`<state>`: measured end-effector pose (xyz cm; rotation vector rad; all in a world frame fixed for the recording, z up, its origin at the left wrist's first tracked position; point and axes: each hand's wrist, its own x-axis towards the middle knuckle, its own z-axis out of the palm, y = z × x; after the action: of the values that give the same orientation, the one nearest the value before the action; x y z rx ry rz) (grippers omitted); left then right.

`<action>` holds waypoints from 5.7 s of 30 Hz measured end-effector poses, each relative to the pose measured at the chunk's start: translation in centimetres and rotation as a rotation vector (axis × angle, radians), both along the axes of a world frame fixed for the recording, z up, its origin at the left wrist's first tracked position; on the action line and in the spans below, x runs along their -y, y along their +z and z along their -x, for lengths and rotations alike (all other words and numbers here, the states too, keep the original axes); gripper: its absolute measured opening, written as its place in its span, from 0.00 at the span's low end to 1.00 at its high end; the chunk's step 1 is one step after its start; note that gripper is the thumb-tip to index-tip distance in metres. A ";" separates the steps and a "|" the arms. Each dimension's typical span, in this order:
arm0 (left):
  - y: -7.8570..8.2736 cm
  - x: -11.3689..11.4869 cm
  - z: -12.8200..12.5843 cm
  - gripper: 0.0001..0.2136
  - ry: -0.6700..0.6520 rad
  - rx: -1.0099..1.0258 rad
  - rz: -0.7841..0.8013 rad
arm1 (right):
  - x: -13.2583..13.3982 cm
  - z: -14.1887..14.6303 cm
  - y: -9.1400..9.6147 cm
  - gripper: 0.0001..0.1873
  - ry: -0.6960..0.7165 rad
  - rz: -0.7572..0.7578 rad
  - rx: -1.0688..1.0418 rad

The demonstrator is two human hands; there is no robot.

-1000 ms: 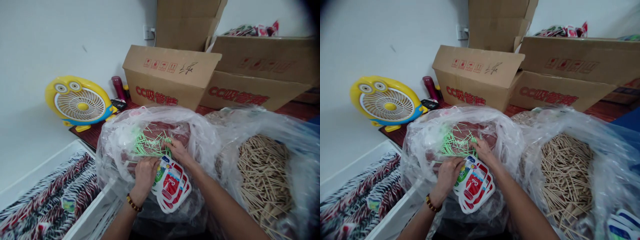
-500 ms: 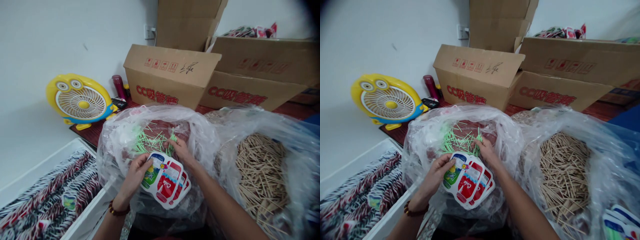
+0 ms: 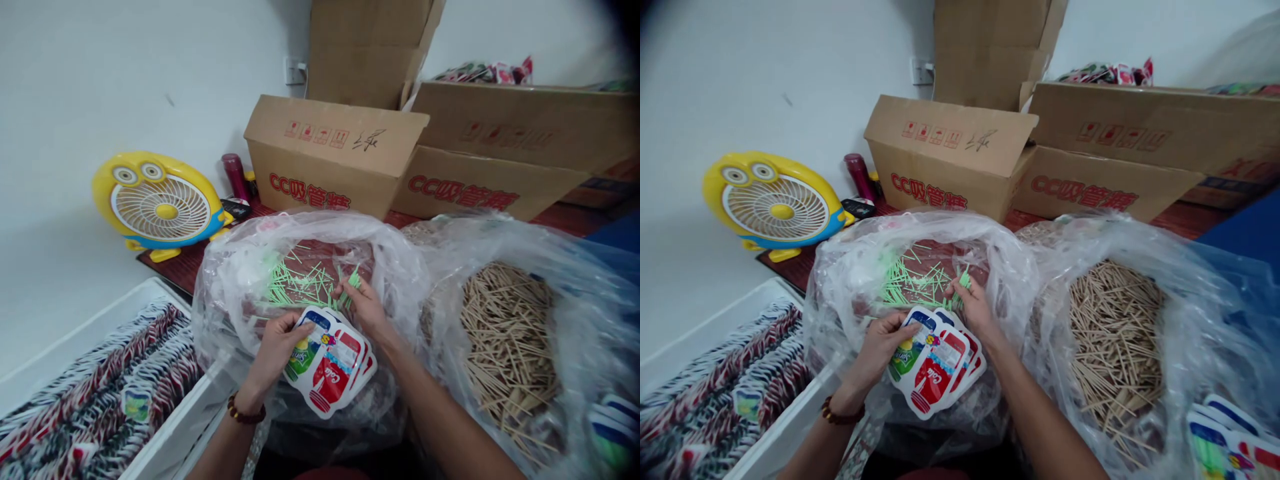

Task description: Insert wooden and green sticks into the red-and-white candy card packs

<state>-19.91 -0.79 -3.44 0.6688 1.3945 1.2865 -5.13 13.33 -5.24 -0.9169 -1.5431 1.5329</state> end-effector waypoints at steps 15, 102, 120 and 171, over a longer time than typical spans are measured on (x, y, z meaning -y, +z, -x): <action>1.0 -2.1 -0.6 0.11 -0.238 -0.246 -0.037 | 3.1 -2.1 4.1 0.05 0.393 -0.503 0.505; 1.1 -2.3 -3.5 0.15 -0.347 -0.003 -0.196 | 7.0 -3.5 6.7 0.10 0.103 0.423 -0.397; 1.2 -3.3 -3.5 0.14 -0.155 0.050 -0.267 | 3.8 -6.9 10.6 0.29 0.463 -0.185 0.256; 4.9 -3.1 -10.4 0.16 -0.432 0.001 -0.122 | 3.6 -15.9 7.0 0.08 0.196 -0.248 0.477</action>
<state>-9.52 2.33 1.50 0.9909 1.0981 1.0282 10.73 9.70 1.71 -1.0593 -2.1634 1.2646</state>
